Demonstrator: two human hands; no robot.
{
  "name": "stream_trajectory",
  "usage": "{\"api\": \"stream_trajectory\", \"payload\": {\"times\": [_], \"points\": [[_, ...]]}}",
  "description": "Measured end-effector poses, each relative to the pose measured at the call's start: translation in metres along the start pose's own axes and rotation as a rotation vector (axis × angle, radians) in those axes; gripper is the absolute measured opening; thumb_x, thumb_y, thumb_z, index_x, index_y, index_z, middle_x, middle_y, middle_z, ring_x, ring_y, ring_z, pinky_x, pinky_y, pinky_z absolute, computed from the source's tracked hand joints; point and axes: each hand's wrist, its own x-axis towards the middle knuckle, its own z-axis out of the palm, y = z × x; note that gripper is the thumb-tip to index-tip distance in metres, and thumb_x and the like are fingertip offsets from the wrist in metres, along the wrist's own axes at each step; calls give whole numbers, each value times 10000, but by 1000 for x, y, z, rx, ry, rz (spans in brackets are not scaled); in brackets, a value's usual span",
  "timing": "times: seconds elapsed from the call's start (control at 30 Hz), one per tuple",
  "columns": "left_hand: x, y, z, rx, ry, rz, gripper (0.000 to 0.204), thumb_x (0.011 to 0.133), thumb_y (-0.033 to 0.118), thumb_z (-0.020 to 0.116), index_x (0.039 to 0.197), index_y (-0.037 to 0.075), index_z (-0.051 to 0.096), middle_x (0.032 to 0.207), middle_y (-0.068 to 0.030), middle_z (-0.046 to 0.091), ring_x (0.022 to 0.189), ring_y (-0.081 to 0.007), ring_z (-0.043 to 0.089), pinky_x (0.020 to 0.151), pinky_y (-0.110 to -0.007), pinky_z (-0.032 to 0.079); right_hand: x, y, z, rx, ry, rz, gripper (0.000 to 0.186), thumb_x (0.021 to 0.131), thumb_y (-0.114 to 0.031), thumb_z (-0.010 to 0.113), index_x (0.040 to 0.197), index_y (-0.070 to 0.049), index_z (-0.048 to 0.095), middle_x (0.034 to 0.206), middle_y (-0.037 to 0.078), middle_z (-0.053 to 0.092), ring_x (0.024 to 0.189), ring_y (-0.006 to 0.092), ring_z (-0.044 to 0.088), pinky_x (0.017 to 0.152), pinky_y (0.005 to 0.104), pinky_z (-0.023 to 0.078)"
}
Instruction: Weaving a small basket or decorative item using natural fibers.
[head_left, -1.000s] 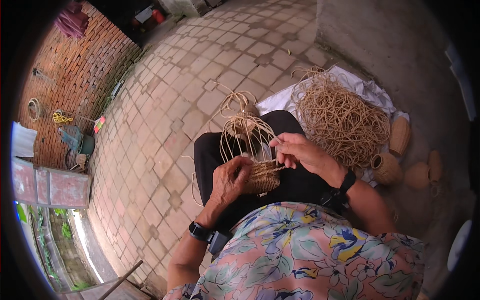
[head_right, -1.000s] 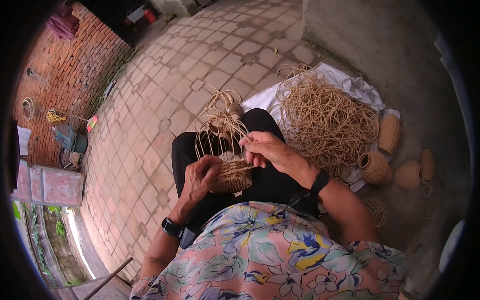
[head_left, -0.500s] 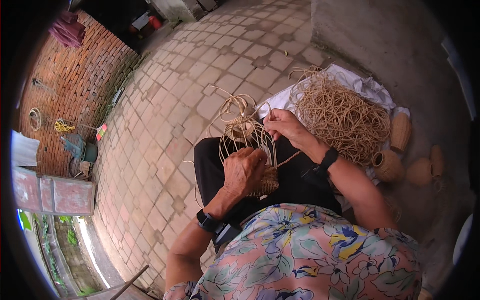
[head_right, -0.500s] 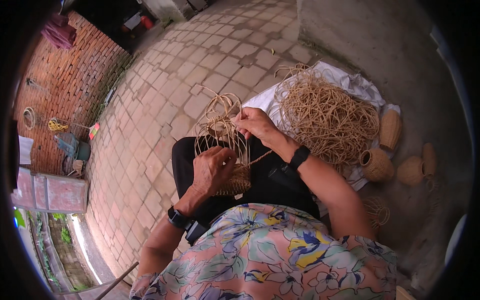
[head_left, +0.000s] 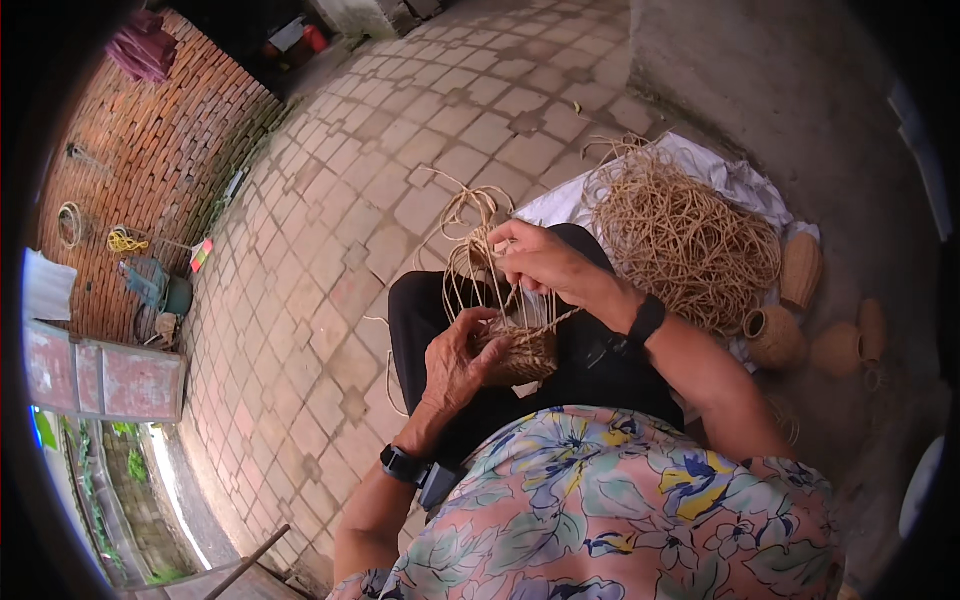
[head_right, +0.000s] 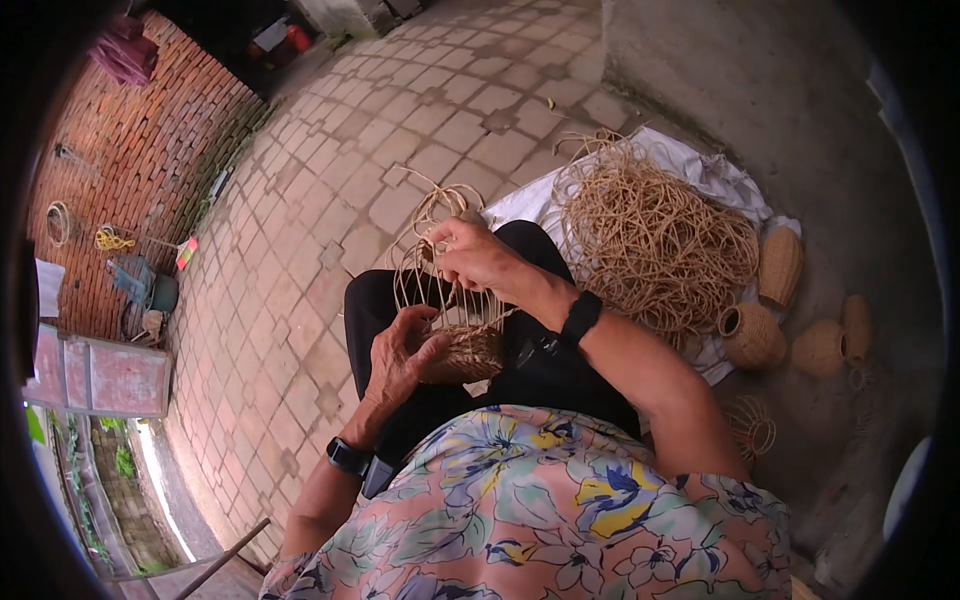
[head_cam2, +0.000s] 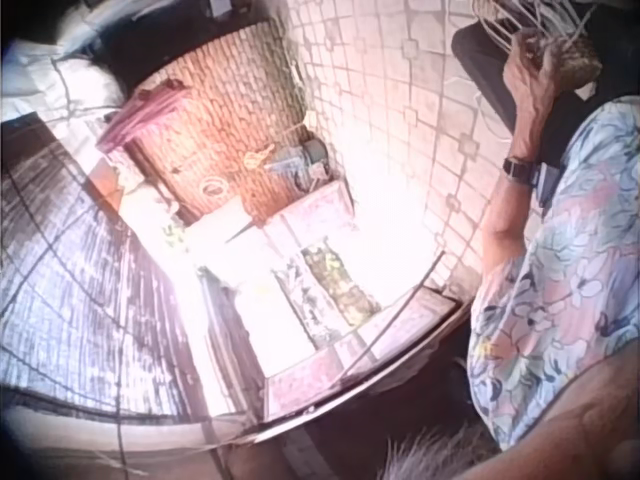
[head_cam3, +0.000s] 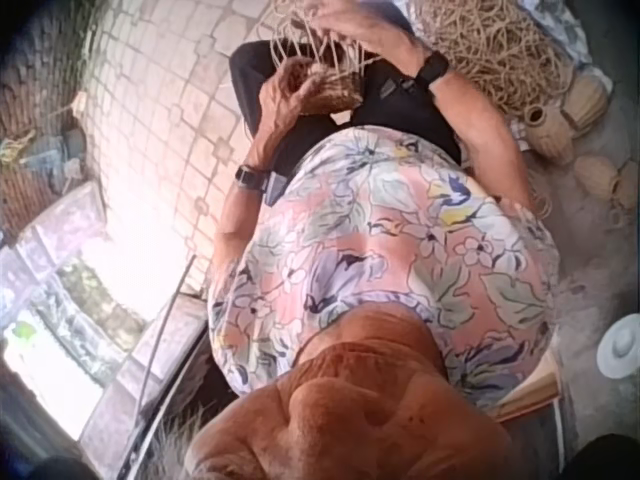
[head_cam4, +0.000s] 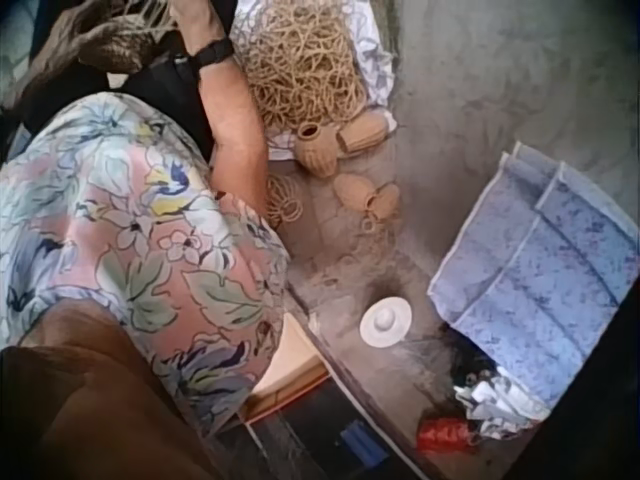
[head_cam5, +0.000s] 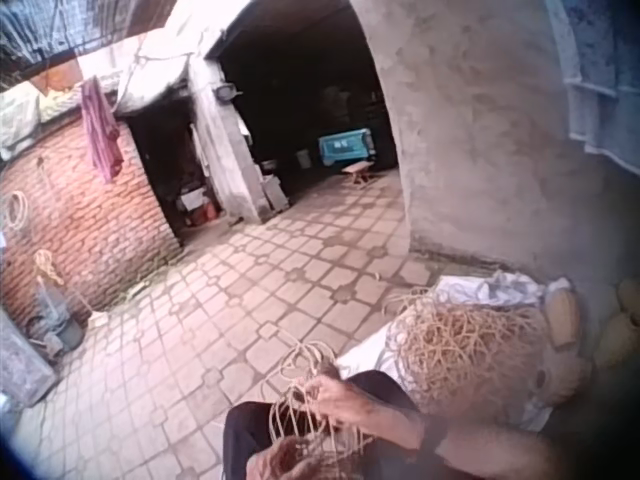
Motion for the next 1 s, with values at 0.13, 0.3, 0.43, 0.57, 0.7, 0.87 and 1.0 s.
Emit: {"api": "stream_trajectory", "payload": {"times": [0.13,0.3,0.43,0.57,0.7,0.87,1.0], "points": [[-4,-2,0,11,30,77,338,799,317,696,1046,103,610,887,-120,666,805,-279,659,725,-347,512,-52,9,-21,110,-80,37,279,875,-126,559,1111,16,515,664,-2,549,490,43,478,405,172,364],[-2,9,-5,102,-15,217,228,833,222,661,974,46,630,803,-106,619,761,-261,626,703,-350,492,-89,43,-43,221,-9,208,223,925,-211,586,1006,-10,533,700,56,620,492,72,551,400,185,429],[11,17,2,207,193,310,153,830,143,639,952,52,624,836,-113,630,739,-263,643,659,-367,501,-94,45,-73,353,141,64,178,925,-213,594,958,-43,553,821,94,659,557,64,576,445,178,441],[25,21,16,388,74,167,176,824,190,617,994,144,618,682,-92,642,641,-290,642,587,-392,497,-62,39,-73,136,191,-28,149,912,-204,605,924,-58,574,804,68,647,618,58,583,494,182,454],[33,26,24,512,91,109,163,812,186,591,971,162,619,584,-97,597,579,-299,621,558,-400,484,-18,35,-51,89,171,-39,132,897,-173,594,929,-46,580,812,44,638,674,65,587,564,201,476],[27,13,29,309,241,129,131,805,131,575,927,155,617,593,-99,596,562,-287,619,539,-384,474,3,46,-17,-814,377,-294,133,755,-149,614,845,-52,603,749,120,638,713,284,640,628,409,478],[21,-8,30,-42,337,90,106,829,73,584,934,80,574,617,-61,581,553,-150,576,537,-292,447,17,47,2,-879,382,-318,192,757,-139,625,925,-54,586,736,108,628,631,282,619,565,400,464]]}}
